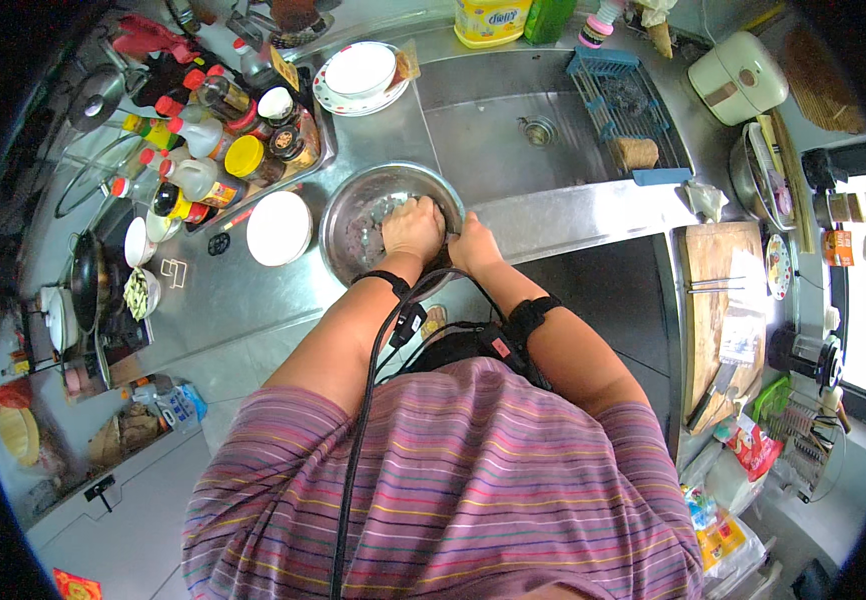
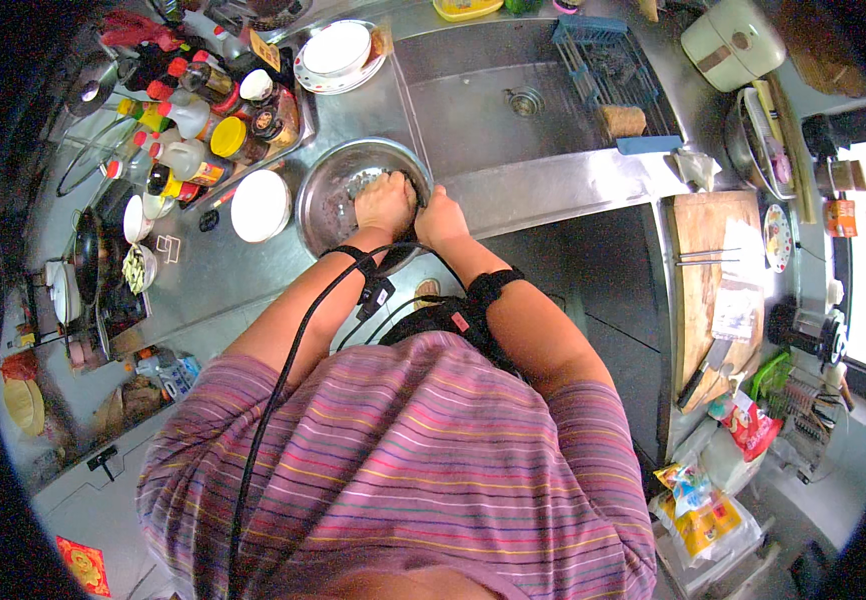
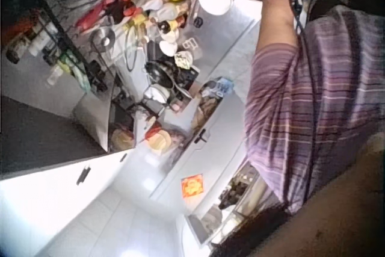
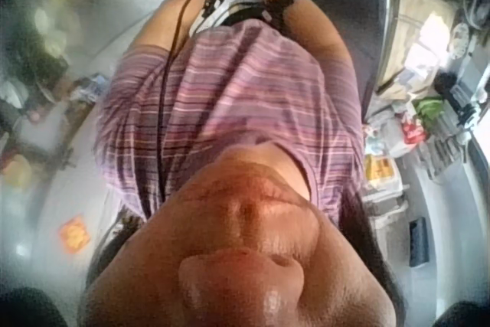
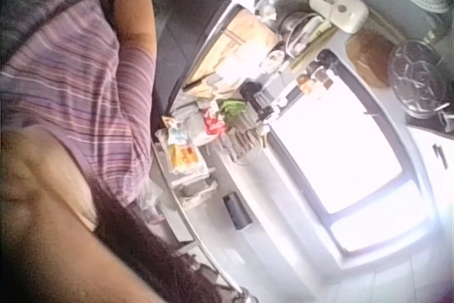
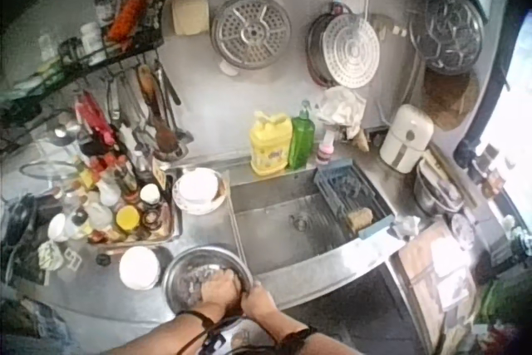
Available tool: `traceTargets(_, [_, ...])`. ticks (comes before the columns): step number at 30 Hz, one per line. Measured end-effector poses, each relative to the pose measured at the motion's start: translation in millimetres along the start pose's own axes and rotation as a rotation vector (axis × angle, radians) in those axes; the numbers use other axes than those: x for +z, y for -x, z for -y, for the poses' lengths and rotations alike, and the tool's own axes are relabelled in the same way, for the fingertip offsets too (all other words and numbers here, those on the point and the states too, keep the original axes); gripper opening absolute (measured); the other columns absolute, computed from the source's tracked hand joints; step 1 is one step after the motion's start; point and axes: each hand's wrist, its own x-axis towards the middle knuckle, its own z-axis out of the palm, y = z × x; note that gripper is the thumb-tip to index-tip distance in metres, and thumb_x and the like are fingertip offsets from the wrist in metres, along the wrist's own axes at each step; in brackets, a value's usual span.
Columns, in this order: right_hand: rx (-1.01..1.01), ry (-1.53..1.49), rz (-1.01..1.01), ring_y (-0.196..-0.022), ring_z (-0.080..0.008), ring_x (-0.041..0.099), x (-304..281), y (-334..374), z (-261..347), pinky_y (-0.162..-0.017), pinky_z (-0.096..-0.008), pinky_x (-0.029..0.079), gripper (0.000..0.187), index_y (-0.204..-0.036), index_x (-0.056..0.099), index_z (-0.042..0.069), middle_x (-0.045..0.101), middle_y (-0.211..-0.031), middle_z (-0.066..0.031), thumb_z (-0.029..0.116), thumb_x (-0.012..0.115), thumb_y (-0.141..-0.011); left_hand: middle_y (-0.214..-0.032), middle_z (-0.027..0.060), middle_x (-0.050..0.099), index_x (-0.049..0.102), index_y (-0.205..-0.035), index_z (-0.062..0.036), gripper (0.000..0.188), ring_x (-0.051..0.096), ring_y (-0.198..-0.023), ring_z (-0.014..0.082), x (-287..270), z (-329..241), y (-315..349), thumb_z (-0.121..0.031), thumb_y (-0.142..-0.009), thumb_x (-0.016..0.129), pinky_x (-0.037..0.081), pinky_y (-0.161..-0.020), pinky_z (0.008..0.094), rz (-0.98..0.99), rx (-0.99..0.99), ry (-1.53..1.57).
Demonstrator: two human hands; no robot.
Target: The person mixes a dark ground meat mixture in a metal bowl using chopsticks, then switches to mixing by hand. They add a white powder from a bag and continue kneading the mixture with both hands.
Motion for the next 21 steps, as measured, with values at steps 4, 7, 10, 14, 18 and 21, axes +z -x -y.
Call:
traceTargets(4, [0.045,0.03,0.008,-0.101,-0.045,0.06,-4,-2,5,-0.089,-0.0465,0.049,0.039,-0.115,0.045,-0.008,0.061,-0.102,-0.0339,0.013,0.053,-0.083,-0.102,0.0206,0.063,0.059,-0.096,-0.0041,0.046,0.059,-0.097,0.0419,-9,15,-4,-0.047,-0.094,0.041,0.046,-0.086,0.0512,0.138,0.064,0.168])
traceTargets(7, [0.06,0.04,0.033,-0.105,-0.0442,0.059,-5,-3,8,-0.091,-0.0451,0.048,0.038,-0.116,0.046,-0.006,0.06,-0.107,-0.0334,0.011,0.052,-0.082,-0.133,0.0237,0.05,0.046,-0.131,-0.0007,0.068,0.046,-0.126,0.0369,-26,45,-15,-0.058,-0.095,0.035,0.036,-0.105,0.0418,0.386,-0.021,0.703])
traceTargets(10, [0.042,0.088,0.031,-0.106,-0.0428,0.059,-5,-3,10,-0.09,-0.0437,0.049,0.04,-0.12,0.045,-0.005,0.06,-0.11,-0.0318,0.01,0.05,-0.083,-0.128,0.0227,0.054,0.043,-0.136,-0.006,0.064,0.052,-0.12,0.036,-45,74,-19,-0.054,-0.095,0.042,0.04,-0.101,0.0396,0.356,0.033,0.477])
traceTargets(14, [0.06,0.056,0.018,-0.103,-0.0432,0.06,-6,-1,12,-0.091,-0.0455,0.048,0.037,-0.115,0.048,-0.006,0.061,-0.105,-0.032,0.016,0.053,-0.085,-0.122,0.0254,0.057,0.052,-0.128,-0.0019,0.061,0.057,-0.11,0.0393,-59,84,-1,-0.051,-0.091,0.048,0.043,-0.097,0.0437,0.339,-0.096,0.05])
traceTargets(18, [0.07,0.052,0.034,-0.103,-0.0428,0.06,-7,-1,13,-0.091,-0.0453,0.048,0.038,-0.115,0.048,-0.005,0.061,-0.106,-0.0317,0.015,0.054,-0.084,-0.127,0.0306,0.05,0.048,-0.127,0.0081,0.087,0.047,-0.12,0.043,-63,72,22,-0.06,-0.076,0.064,0.04,-0.101,0.0431,0.422,0.08,-0.115])
traceTargets(21, [0.062,0.087,0.036,-0.104,-0.0411,0.06,-8,-1,13,-0.09,-0.0436,0.05,0.041,-0.12,0.046,-0.004,0.061,-0.108,-0.0304,0.011,0.053,-0.083,-0.128,0.0274,0.048,0.044,-0.131,0.0076,0.102,0.044,-0.122,0.0416,-68,69,26,-0.059,-0.061,0.078,0.04,-0.102,0.0427,0.515,0.218,-0.317])
